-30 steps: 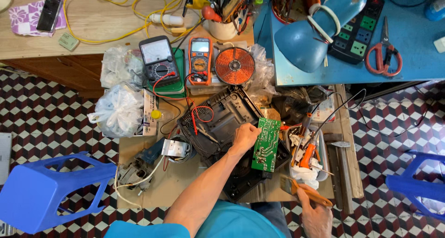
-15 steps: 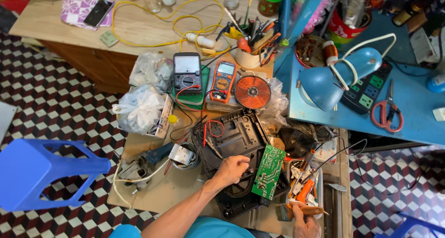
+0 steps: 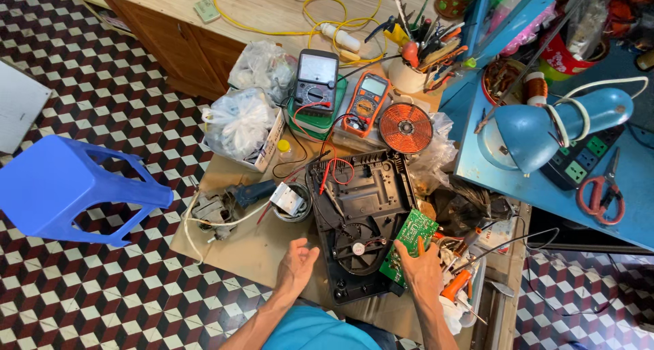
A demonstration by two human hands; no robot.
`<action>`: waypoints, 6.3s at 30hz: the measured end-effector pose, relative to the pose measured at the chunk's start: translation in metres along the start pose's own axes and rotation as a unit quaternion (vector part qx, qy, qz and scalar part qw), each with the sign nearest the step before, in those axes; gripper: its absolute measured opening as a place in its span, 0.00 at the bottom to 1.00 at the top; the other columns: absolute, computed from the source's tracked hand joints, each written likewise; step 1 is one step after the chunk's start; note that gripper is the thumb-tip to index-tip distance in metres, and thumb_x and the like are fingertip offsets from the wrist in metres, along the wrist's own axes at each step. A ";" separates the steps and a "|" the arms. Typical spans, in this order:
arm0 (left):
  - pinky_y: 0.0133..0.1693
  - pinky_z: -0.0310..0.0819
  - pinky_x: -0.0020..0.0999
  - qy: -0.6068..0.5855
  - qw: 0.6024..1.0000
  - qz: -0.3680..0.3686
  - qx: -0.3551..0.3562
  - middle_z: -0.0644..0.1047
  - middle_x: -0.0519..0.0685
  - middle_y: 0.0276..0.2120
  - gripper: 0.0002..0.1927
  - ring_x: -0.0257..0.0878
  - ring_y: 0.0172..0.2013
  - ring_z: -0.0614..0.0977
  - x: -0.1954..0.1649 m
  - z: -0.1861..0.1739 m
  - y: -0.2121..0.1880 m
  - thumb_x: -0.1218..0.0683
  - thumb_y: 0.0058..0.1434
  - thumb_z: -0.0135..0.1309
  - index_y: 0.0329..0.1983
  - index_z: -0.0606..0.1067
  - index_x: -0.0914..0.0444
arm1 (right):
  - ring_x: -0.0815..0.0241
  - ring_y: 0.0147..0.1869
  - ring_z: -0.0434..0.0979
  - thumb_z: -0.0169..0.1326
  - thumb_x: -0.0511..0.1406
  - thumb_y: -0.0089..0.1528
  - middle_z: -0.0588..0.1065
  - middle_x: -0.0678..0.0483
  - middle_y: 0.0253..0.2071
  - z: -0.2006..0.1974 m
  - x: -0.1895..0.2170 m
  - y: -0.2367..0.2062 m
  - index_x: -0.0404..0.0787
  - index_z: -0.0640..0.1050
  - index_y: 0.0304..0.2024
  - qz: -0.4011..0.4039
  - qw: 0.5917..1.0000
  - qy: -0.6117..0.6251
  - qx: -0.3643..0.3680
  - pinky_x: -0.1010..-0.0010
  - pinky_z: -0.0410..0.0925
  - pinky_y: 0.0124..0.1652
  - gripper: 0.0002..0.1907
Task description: The person unscrews a green circuit board from a black appliance casing using a screwdriver, lifts the board out, and probes its components with multimeter test leads. They then handle a second board, reposition the board on the casing, and reach for a heat gun and other tools on the workbench.
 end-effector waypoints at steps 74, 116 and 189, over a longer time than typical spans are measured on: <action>0.68 0.46 0.56 0.438 0.825 0.319 0.161 0.65 0.59 0.66 0.44 0.55 0.66 0.63 -0.088 0.091 0.055 0.50 0.52 0.68 0.71 0.62 0.61 | 0.47 0.51 0.79 0.57 0.32 0.66 0.76 0.45 0.51 -0.050 0.047 -0.067 0.36 0.78 0.53 -0.284 0.912 0.292 -0.047 0.65 0.71 0.49 0.13; 0.71 0.41 0.54 0.434 0.812 0.342 0.185 0.61 0.56 0.72 0.46 0.54 0.70 0.60 -0.074 0.102 0.051 0.49 0.58 0.63 0.75 0.54 0.63 | 0.62 0.45 0.82 0.58 0.36 0.65 0.81 0.52 0.42 -0.027 0.054 -0.064 0.41 0.81 0.49 -0.143 0.930 0.322 0.101 0.73 0.73 0.46 0.12; 0.27 0.78 0.31 -0.245 0.952 -0.095 0.160 0.80 0.49 0.23 0.26 0.36 0.22 0.83 -0.080 0.178 -0.120 0.39 0.64 0.53 0.36 0.80 0.69 | 0.52 0.59 0.80 0.57 0.44 0.62 0.79 0.47 0.56 0.030 -0.263 -0.116 0.42 0.71 0.65 0.193 0.952 0.207 0.118 0.63 0.71 0.57 0.30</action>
Point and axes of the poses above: each hand's wrist, its own y-axis towards the middle knuckle, its own z-axis out of the palm, x = y × z, the point moved 6 cm from there along y, towards the middle knuckle
